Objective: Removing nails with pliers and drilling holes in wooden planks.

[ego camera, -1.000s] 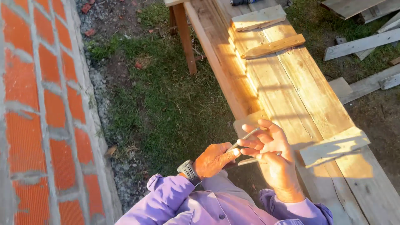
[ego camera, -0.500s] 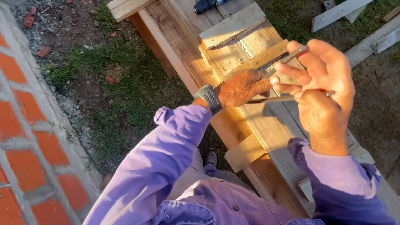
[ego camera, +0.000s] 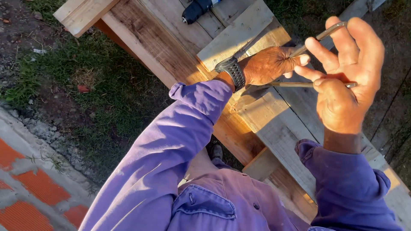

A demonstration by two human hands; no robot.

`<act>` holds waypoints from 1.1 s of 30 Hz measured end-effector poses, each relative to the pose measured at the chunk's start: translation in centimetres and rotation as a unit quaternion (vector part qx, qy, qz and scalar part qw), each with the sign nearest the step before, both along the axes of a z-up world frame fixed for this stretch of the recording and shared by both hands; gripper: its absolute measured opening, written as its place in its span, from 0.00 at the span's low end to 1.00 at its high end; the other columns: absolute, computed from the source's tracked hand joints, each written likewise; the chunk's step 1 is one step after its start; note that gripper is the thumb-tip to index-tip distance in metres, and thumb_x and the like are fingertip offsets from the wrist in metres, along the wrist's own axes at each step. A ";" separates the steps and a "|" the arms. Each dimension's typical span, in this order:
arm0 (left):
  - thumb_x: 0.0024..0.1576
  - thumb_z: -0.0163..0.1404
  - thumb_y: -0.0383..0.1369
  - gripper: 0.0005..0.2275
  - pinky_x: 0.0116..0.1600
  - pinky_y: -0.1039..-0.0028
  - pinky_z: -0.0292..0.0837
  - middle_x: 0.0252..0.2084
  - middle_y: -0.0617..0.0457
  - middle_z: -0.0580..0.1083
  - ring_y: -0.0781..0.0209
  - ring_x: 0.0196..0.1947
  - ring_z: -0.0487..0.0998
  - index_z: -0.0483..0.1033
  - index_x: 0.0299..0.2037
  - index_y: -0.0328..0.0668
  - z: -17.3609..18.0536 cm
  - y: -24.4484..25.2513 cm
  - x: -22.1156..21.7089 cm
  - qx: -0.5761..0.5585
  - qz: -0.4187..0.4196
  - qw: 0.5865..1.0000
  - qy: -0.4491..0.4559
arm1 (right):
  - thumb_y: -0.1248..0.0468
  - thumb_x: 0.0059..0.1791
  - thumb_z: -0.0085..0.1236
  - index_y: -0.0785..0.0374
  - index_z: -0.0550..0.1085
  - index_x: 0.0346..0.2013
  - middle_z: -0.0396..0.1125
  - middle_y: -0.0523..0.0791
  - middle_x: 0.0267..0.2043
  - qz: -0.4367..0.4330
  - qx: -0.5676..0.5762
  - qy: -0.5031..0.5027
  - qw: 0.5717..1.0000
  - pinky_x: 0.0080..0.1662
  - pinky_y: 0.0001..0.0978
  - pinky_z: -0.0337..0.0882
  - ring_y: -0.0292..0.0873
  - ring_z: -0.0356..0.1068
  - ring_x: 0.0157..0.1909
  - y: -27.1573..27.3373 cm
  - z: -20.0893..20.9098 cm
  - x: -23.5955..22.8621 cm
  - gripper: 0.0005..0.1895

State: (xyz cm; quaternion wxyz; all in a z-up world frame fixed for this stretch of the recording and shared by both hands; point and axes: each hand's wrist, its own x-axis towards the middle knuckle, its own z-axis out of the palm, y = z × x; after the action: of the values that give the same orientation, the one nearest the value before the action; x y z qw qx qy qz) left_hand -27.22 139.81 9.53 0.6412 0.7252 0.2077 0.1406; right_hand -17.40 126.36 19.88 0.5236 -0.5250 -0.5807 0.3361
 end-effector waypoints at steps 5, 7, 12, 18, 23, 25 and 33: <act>0.44 0.27 0.67 0.31 0.39 0.75 0.71 0.29 0.57 0.78 0.66 0.31 0.78 0.75 0.32 0.54 -0.1 1.6 -0.1 0.000 -0.047 0.999 -0.003 | 0.80 0.45 0.28 0.50 0.51 0.75 0.46 0.59 0.81 -0.049 -0.014 0.008 0.999 0.63 0.56 0.70 0.71 0.58 0.75 0.8 -0.3 -1.1 0.43; 0.42 0.27 0.68 0.32 0.39 0.75 0.71 0.31 0.58 0.78 0.65 0.32 0.79 0.77 0.32 0.56 -0.1 2.0 0.0 -0.014 -0.049 0.998 0.027 | 0.80 0.45 0.28 0.50 0.51 0.75 0.47 0.59 0.81 -0.064 -0.023 0.009 0.998 0.62 0.53 0.70 0.70 0.59 0.76 0.8 -0.6 -1.0 0.43; 0.44 0.32 0.67 0.29 0.29 0.73 0.60 0.17 0.60 0.66 0.67 0.19 0.64 0.68 0.19 0.50 -1.1 2.9 0.9 -0.019 -0.075 0.997 -0.009 | 0.81 0.40 0.36 0.51 0.52 0.76 0.46 0.56 0.84 -0.101 -0.017 0.035 0.994 0.57 0.53 0.73 0.71 0.60 0.77 1.2 -1.1 -1.5 0.49; 0.51 0.33 0.63 0.27 0.30 0.72 0.63 0.17 0.60 0.65 0.68 0.19 0.64 0.66 0.19 0.49 -2.4 3.7 2.3 0.005 -0.134 0.990 -0.051 | 0.82 0.41 0.33 0.54 0.51 0.75 0.44 0.54 0.84 -0.159 -0.049 0.064 0.984 0.59 0.50 0.74 0.73 0.58 0.82 1.4 -0.1 -3.2 0.47; 0.58 0.44 0.40 0.14 0.35 0.69 0.72 0.40 0.51 0.69 0.64 0.28 0.75 0.59 0.51 0.47 -4.1 3.8 3.0 0.164 -0.185 0.951 -0.188 | 0.67 0.38 0.46 0.63 0.59 0.69 0.58 0.52 0.62 -0.282 -0.035 0.021 0.959 0.49 0.29 0.71 0.39 0.64 0.48 3.6 -0.3 -3.7 0.42; 0.51 0.42 0.56 0.20 0.37 0.73 0.70 0.34 0.55 0.67 0.66 0.32 0.74 0.67 0.34 0.47 0.1 4.3 0.7 -0.063 -0.219 0.972 -0.056 | 0.61 0.36 0.47 0.69 0.66 0.62 0.61 0.50 0.50 -0.296 -0.016 -0.068 0.953 0.48 0.25 0.61 0.40 0.59 0.41 4.3 -0.4 -3.7 0.38; 0.35 0.69 0.45 0.22 0.27 0.75 0.59 0.22 0.62 0.70 0.69 0.21 0.67 0.65 0.26 0.51 -2.6 3.5 1.9 -0.004 -0.183 0.975 -0.124 | 0.66 0.35 0.48 0.58 0.65 0.64 0.64 0.51 0.51 -0.265 -0.007 0.147 0.953 0.67 0.41 0.74 0.51 0.66 0.57 4.2 -2.0 -2.5 0.40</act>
State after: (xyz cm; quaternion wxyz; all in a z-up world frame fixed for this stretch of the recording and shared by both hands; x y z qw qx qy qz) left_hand -25.28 143.34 6.88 0.6798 0.7252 -0.0091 0.1091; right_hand -19.86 130.57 17.89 0.6701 -0.6078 -0.3351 0.2631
